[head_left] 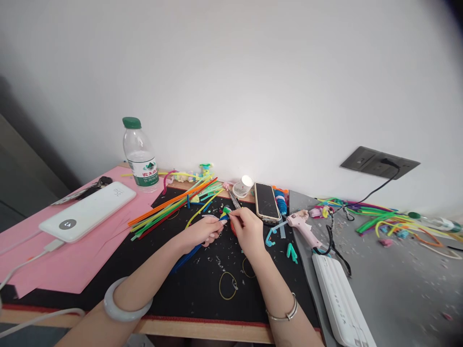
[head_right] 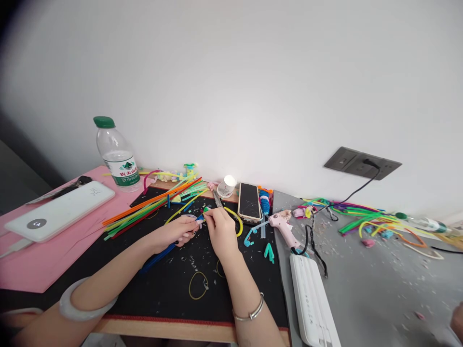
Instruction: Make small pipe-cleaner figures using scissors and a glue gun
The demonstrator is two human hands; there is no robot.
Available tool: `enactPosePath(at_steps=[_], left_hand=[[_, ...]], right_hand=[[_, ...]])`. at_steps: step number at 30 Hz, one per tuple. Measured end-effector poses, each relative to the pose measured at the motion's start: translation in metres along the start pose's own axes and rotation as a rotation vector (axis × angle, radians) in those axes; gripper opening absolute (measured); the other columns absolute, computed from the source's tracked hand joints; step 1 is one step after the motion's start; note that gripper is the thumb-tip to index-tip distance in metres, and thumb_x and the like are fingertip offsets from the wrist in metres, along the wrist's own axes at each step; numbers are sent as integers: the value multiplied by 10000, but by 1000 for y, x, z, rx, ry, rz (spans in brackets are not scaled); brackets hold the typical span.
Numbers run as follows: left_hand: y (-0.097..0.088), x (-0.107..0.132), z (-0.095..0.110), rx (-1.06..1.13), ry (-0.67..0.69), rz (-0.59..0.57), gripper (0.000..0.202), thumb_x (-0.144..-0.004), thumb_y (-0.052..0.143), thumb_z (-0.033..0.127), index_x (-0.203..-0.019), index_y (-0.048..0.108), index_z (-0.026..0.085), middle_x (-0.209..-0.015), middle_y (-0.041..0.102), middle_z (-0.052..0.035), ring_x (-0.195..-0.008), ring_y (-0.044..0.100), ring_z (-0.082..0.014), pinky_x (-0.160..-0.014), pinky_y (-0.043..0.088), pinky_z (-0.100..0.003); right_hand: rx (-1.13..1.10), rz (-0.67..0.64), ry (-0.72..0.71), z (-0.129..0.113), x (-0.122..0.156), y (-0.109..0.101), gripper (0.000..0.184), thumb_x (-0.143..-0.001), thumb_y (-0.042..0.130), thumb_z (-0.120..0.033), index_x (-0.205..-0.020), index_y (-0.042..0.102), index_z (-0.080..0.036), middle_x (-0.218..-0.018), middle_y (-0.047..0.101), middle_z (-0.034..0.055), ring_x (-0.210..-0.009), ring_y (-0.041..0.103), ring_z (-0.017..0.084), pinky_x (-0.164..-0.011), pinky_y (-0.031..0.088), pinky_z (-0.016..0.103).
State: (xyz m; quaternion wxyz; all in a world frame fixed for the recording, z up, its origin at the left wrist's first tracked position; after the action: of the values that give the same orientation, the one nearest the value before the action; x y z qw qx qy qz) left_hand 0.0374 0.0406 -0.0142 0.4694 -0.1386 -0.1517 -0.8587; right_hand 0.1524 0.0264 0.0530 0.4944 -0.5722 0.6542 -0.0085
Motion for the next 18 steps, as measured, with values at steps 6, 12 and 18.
enactPosePath(at_steps=[6,12,18], left_hand=[[-1,0,-2,273,-85,16,303,-754,558,377,-618,360,192,-527,235,102,-420,137,-36,-438,88,-203],[-2,-5,-3,529,-93,-30,329,-801,472,463,-643,365,195,-510,252,95,-395,154,-39,-407,127,-169],[-3,-5,-4,491,-46,80,432,-744,629,479,-596,341,193,-497,276,100,-403,216,-29,-413,182,-178]], right_hand=[[57,50,-83,-13,5,6,191,-934,455,-196,-806,597,-192,-755,616,52,-689,570,151,-648,455,256],[127,18,-142,-27,9,19,263,-950,411,-197,-756,587,-194,-701,557,44,-643,534,151,-610,436,252],[140,-85,-178,-32,11,33,307,-957,396,-196,-713,581,-191,-705,551,48,-673,535,156,-637,459,252]])
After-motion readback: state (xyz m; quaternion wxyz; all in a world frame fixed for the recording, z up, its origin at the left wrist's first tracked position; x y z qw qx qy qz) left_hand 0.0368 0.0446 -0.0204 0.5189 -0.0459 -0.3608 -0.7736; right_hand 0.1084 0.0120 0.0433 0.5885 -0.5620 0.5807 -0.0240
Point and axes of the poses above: each hand's wrist, its own x-axis away from the middle knuckle, its own y-axis out of the palm, z = x × y, the point moved 7 cm from there along -x, towards the middle knuckle
